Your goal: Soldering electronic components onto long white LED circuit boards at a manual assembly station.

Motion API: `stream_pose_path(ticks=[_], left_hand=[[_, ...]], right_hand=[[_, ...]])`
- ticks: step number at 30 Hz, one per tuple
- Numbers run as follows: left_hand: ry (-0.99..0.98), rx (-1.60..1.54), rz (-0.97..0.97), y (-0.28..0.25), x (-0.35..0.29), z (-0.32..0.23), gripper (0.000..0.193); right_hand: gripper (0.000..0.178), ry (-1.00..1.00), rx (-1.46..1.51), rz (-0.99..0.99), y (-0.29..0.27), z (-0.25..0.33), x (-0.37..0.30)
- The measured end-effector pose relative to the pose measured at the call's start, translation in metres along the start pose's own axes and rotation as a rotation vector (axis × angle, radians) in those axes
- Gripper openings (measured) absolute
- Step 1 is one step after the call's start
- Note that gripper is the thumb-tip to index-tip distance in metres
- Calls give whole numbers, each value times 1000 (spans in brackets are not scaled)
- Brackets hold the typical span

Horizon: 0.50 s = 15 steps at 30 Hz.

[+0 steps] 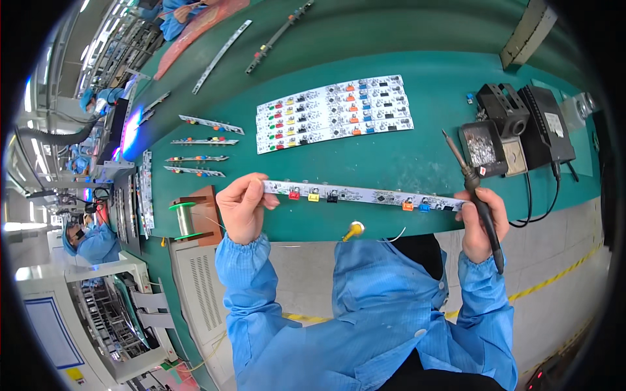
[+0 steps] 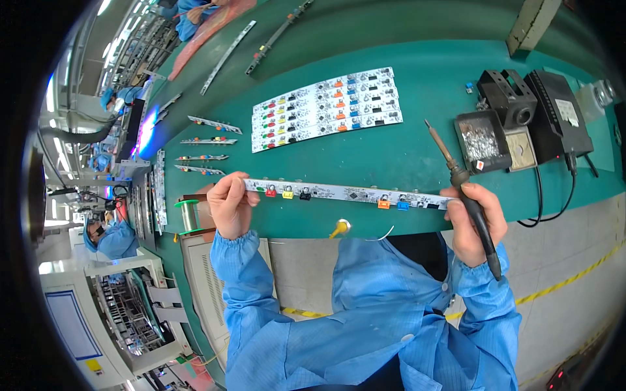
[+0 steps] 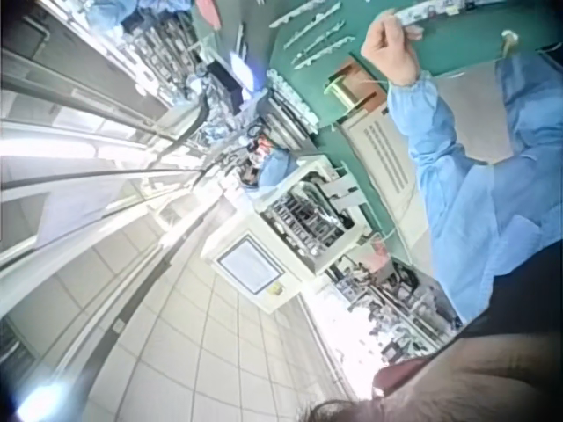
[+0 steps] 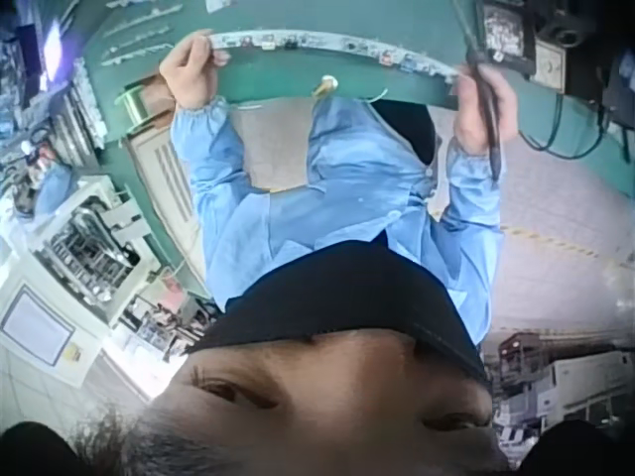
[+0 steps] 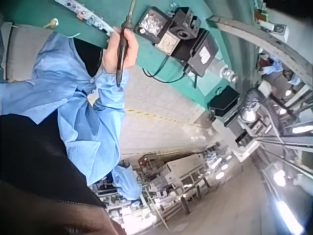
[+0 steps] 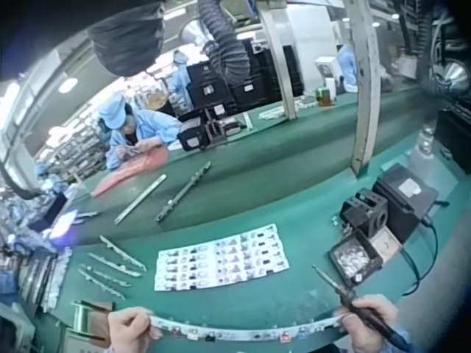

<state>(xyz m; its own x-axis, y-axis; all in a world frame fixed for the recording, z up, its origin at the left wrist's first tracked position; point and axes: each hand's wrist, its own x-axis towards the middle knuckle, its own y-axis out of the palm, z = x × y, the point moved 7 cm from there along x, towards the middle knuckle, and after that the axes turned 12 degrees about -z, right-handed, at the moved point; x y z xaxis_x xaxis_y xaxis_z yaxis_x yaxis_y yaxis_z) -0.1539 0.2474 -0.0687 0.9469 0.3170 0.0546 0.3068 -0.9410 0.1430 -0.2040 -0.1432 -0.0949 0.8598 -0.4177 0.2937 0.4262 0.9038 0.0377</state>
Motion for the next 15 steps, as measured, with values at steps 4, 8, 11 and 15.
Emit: stream_pose_path(ticks=[4, 8, 11, 15], left_hand=[[-45, 55, -151, 2, 46, -15, 22], [-118, -213, -267, 5, 147, -1, 17], [-226, -249, -354, 19, 218, 29, 17], [-356, -176, -286, 55, 251, 71, 24]], right_hand=[[42, -255, 35, -83, -2, 6, 7], [39, -343, -26, -98, -14, -3, -2], [37, -268, -29, -67, -10, -13, -14], [37, -292, -39, -42, -7, -20, -13]])
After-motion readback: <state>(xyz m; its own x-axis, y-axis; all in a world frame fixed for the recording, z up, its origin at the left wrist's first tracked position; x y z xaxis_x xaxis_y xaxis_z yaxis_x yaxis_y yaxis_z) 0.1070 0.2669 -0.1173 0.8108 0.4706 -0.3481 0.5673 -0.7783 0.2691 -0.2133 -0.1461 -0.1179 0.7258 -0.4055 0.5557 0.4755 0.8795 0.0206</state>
